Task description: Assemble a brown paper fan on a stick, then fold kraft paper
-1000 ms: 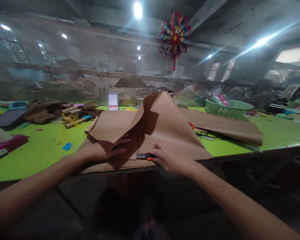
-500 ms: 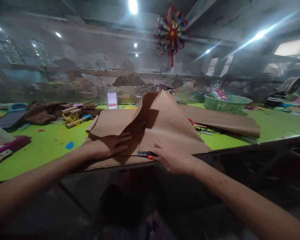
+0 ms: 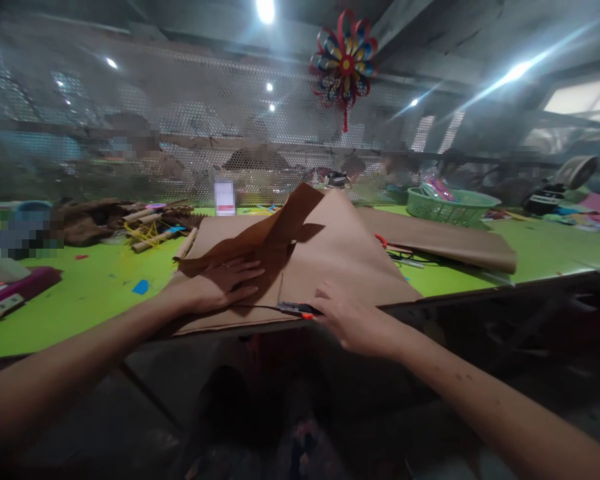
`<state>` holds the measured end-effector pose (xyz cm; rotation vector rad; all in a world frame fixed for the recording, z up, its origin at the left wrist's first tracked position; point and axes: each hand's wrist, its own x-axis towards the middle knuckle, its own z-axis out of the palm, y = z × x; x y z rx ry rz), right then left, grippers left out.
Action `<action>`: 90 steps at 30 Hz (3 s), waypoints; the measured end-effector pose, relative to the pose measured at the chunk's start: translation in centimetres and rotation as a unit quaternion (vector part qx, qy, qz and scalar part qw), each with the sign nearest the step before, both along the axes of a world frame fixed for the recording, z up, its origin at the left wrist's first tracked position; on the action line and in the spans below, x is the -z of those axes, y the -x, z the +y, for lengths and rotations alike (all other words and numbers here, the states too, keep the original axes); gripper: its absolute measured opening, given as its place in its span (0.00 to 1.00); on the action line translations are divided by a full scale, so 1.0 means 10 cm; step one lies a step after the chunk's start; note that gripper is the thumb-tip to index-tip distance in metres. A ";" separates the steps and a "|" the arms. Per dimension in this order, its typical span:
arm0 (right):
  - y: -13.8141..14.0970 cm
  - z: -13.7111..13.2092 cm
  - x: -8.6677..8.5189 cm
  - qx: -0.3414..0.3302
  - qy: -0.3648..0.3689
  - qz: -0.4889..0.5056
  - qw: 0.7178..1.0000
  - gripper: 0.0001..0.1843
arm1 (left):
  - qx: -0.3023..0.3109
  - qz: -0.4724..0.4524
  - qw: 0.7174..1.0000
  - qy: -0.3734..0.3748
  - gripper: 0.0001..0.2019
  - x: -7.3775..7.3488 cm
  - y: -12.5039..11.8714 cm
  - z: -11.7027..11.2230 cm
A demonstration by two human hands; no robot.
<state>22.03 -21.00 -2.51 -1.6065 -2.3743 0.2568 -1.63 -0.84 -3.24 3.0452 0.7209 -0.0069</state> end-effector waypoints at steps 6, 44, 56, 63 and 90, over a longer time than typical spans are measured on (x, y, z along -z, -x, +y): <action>0.11 0.18 0.02 -0.002 -0.027 -0.031 0.999 0.11 | 0.016 -0.003 1.000 -0.018 0.28 0.01 0.02 -0.01; 0.35 0.32 -0.01 -0.039 -0.038 0.031 0.998 0.12 | 0.022 0.005 1.000 -0.008 0.26 -0.04 0.03 -0.01; 0.42 0.38 0.00 -0.062 -0.060 0.033 0.996 0.12 | 0.029 -0.014 0.999 -0.013 0.26 0.01 0.02 0.03; 0.44 0.22 -0.03 -0.064 -0.028 0.038 0.997 0.13 | 0.001 0.002 1.000 -0.004 0.26 0.00 0.02 0.01; 0.37 0.78 -0.05 -0.107 -0.157 -0.126 0.974 0.10 | -0.023 -0.031 0.999 0.004 0.28 0.03 0.10 -0.03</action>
